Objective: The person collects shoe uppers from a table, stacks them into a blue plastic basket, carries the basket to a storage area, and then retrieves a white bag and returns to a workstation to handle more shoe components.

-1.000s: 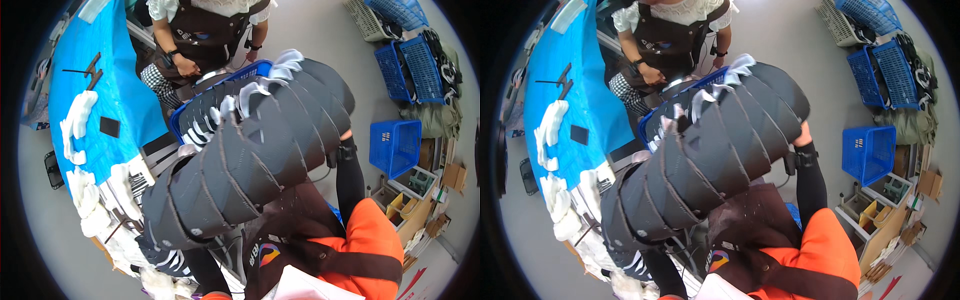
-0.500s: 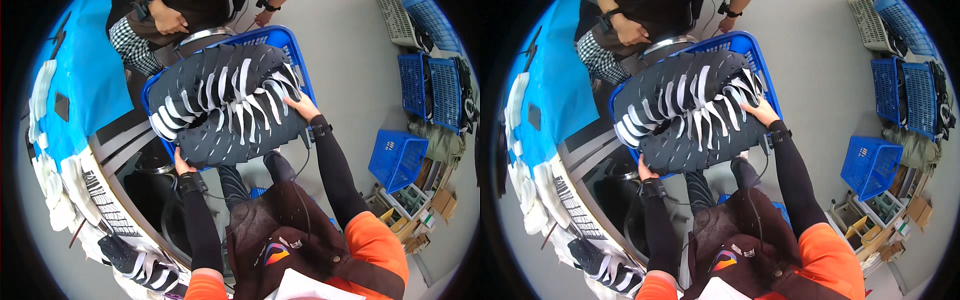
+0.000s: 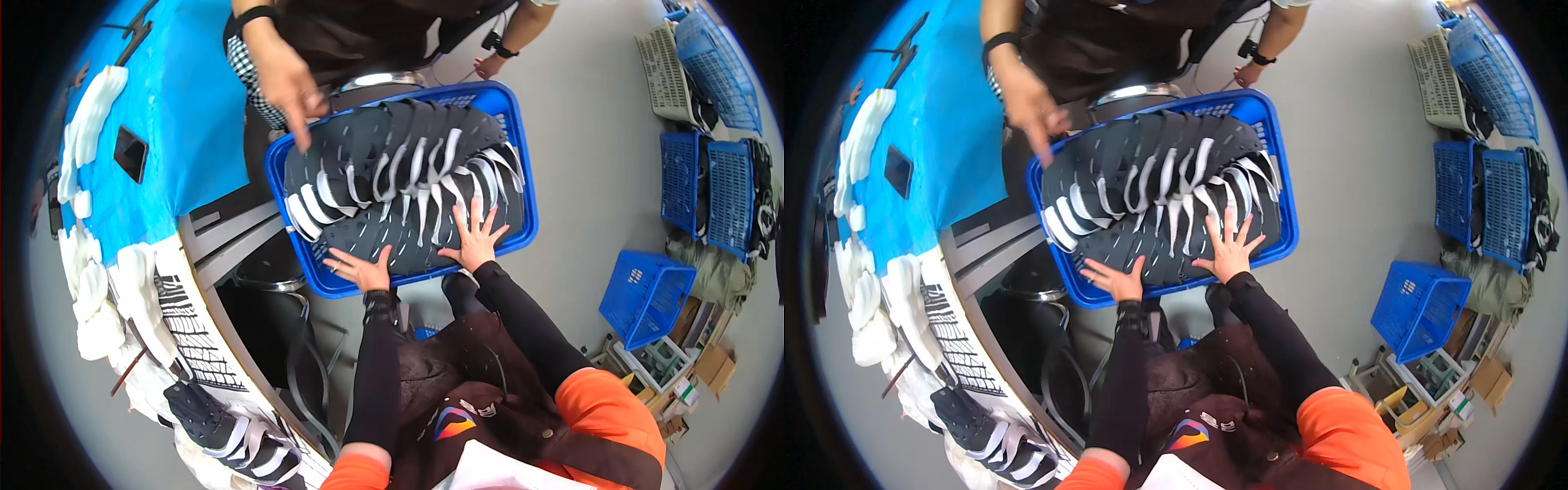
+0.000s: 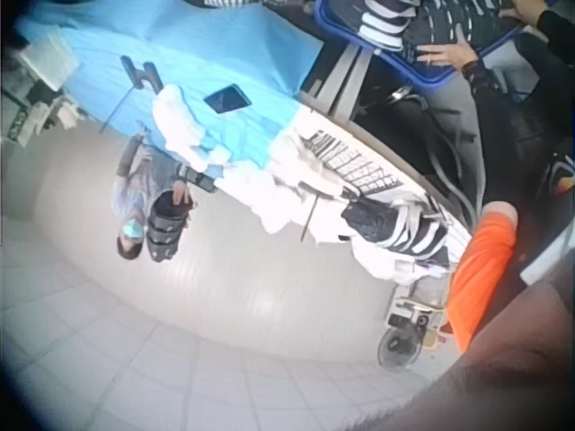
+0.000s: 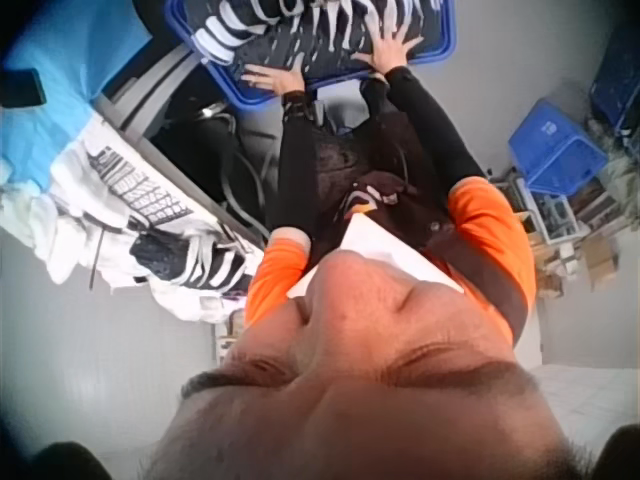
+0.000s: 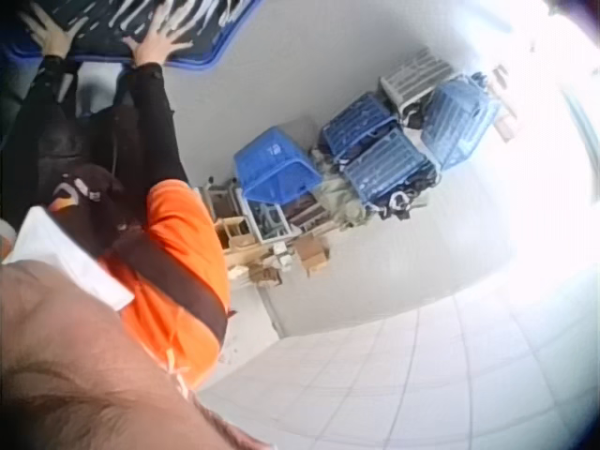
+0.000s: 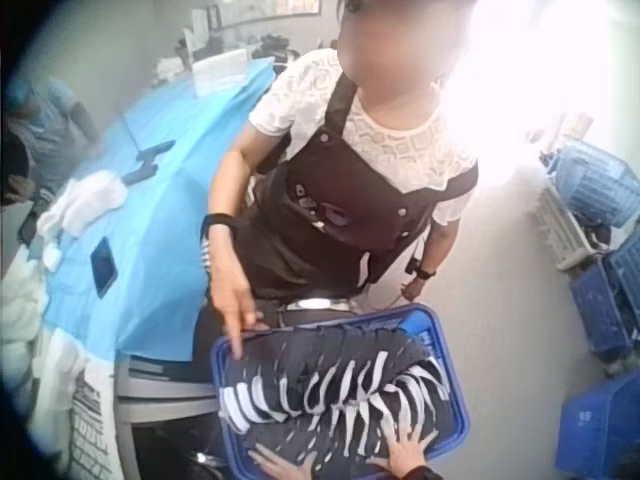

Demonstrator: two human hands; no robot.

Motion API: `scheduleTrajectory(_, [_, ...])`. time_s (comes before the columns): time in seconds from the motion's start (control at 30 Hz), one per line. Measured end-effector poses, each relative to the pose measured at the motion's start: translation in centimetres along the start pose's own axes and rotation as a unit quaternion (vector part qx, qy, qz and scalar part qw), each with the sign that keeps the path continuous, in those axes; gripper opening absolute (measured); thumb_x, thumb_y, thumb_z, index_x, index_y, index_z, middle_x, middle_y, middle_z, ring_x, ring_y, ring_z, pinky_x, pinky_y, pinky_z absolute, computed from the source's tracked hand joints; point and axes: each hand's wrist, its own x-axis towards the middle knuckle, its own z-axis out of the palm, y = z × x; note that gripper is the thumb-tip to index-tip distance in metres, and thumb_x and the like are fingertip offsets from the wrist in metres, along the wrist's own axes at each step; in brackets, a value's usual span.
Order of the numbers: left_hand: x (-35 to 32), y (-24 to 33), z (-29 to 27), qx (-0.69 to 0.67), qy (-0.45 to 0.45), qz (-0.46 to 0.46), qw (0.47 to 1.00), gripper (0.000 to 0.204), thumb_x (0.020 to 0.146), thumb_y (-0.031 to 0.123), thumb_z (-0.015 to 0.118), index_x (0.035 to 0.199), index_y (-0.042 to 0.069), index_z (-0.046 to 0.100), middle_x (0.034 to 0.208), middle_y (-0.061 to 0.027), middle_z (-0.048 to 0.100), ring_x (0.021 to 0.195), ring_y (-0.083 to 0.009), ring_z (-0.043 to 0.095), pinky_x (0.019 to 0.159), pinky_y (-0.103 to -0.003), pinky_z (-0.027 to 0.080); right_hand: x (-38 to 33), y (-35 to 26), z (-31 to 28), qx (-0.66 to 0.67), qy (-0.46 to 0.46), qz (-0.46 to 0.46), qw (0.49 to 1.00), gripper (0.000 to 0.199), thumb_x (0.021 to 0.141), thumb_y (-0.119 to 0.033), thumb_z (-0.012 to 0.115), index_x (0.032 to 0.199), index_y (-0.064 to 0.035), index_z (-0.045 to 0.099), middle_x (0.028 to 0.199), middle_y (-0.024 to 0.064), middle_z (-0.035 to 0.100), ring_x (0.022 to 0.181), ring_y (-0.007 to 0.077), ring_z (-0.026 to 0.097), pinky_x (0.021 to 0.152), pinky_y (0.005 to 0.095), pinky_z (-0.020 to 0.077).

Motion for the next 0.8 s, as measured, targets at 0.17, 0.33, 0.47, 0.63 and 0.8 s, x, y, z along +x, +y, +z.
scheduleTrajectory(0.17, [1.2,0.9,-5.5,0.001,-0.041,-0.079,0.996,0.14,0.063,0.053,0.087,0.155,0.006,-0.007,0.156,-0.0358,-0.003,0.131,-0.0607,0.034,0.107,-0.056,0.038,-1.0,-3.6,-3.9,-0.028,-0.01,0.009,1.0,0.119,0.062,-0.07,0.076,0.157,-0.0309,0.017,0.164,0.0138,0.001,0.143,0.0569,0.004,0.096,0.0832,0.0212])
scheduleTrajectory(0.33, [-10.2,-6.1,-24.5,-0.064,-0.178,-0.093,0.978,0.14,0.059,0.064,0.084,0.156,0.006,0.001,0.156,-0.0356,0.007,0.134,-0.0582,0.032,0.112,-0.053,0.033,-18.3,-7.2,-15.9,0.01,-0.152,0.018,0.988,0.115,0.063,-0.06,0.082,0.156,-0.0274,0.023,0.164,0.0145,-0.001,0.143,0.0558,0.008,0.097,0.0782,0.0265])
scheduleTrajectory(0.47, [-19.0,-7.5,-44.0,-0.161,-0.132,0.01,0.978,0.122,0.07,0.051,0.083,0.152,-0.006,0.013,0.149,-0.0335,0.032,0.134,-0.0445,0.041,0.111,-0.042,0.035,-30.2,-11.9,-27.5,0.074,-0.101,-0.054,0.991,0.089,0.07,-0.043,0.082,0.145,-0.0202,0.041,0.156,0.0191,0.024,0.143,0.0489,0.018,0.103,0.0713,0.0307])
scheduleTrajectory(0.63, [-26.6,-8.8,-64.8,-0.223,-0.079,0.069,0.969,0.105,0.077,0.051,0.079,0.15,-0.003,0.026,0.138,-0.0323,0.048,0.126,-0.0399,0.052,0.104,-0.04,0.043,-37.5,-16.2,-34.9,0.145,0.027,-0.237,0.96,0.052,0.075,-0.03,0.076,0.117,-0.0019,0.062,0.124,0.0243,0.056,0.118,0.0411,0.05,0.101,0.0467,0.0427])
scheduleTrajectory(0.8, [-27.5,-15.6,-74.6,-0.349,0.027,-0.062,0.935,0.104,0.075,0.042,0.084,0.147,-0.007,0.028,0.134,-0.0325,0.052,0.121,-0.0365,0.057,0.099,-0.039,0.046,-37.8,-29.2,-44.1,0.253,0.012,-0.351,0.902,0.054,0.08,-0.033,0.076,0.116,0.0035,0.061,0.109,0.0221,0.063,0.105,0.0381,0.06,0.093,0.0416,0.0481])
